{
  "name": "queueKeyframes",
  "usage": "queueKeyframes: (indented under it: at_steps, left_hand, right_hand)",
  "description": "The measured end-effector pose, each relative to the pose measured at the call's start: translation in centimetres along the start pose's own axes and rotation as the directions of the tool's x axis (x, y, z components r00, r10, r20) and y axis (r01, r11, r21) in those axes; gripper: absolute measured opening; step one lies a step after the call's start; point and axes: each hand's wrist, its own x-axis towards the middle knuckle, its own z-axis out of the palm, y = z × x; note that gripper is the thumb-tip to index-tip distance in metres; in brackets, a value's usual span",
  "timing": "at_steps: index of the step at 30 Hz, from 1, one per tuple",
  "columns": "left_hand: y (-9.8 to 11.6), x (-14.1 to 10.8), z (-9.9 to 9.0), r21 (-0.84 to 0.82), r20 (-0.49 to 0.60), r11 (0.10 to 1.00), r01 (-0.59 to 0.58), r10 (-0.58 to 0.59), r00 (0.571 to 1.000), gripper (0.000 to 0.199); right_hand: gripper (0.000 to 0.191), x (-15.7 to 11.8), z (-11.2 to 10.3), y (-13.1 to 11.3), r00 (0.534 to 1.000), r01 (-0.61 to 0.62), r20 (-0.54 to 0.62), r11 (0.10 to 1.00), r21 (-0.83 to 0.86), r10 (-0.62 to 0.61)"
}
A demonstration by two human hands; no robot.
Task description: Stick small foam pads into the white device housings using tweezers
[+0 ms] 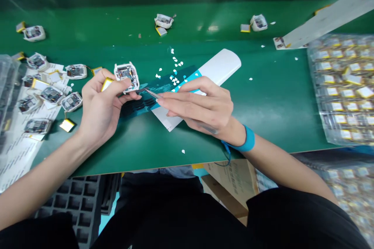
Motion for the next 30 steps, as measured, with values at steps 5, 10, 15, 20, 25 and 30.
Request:
queueKeyframes:
  at_steps: [5, 10, 15, 20, 25, 30]
  left_hand:
    - [0.3, -0.8, 0.1, 0.100, 0.079, 0.995, -0.013, 0.005, 0.997, 0.027]
    - [0.4, -1.3, 0.3, 0.087, 0.079, 0.996, -0.001, -0.006, 0.997, 0.026]
    - [0.7, -1.5, 0.6, 0.107, 0.070, 0.994, 0.027, -0.035, 0.997, 0.026]
    - [0.7, -1.6, 0.8, 0.118, 0.055, 0.993, 0.012, -0.018, 0.998, 0.026]
    - [0.5, -1.7, 0.8, 0.111, 0.049, 0.994, 0.019, -0.025, 0.998, 0.026]
    - [0.5, -1.9, 0.9, 0.091, 0.044, 0.995, 0.033, -0.037, 0.998, 0.025]
  right_hand:
    - [0.045, -0.2, 0.6, -0.1, 0.999, 0.020, -0.034, 0.999, -0.050, -0.022]
    - [0.023, -0.1, 0.4, -0.3, 0.995, 0.097, -0.016, 0.982, -0.160, -0.101]
    - [0.017, 0.2, -0.3, -0.7, 0.988, 0.141, 0.088, 0.969, -0.204, -0.125]
    - [0.015, 0.3, -0.3, -1.0, 0.989, 0.133, 0.086, 0.970, -0.201, -0.118]
    - [0.017, 0.2, -0.1, -1.4, 0.996, 0.073, 0.054, 0.988, -0.138, -0.066]
    - [0.022, 0.0, -0.1, -1.7, 0.997, 0.021, 0.078, 0.996, -0.083, -0.014]
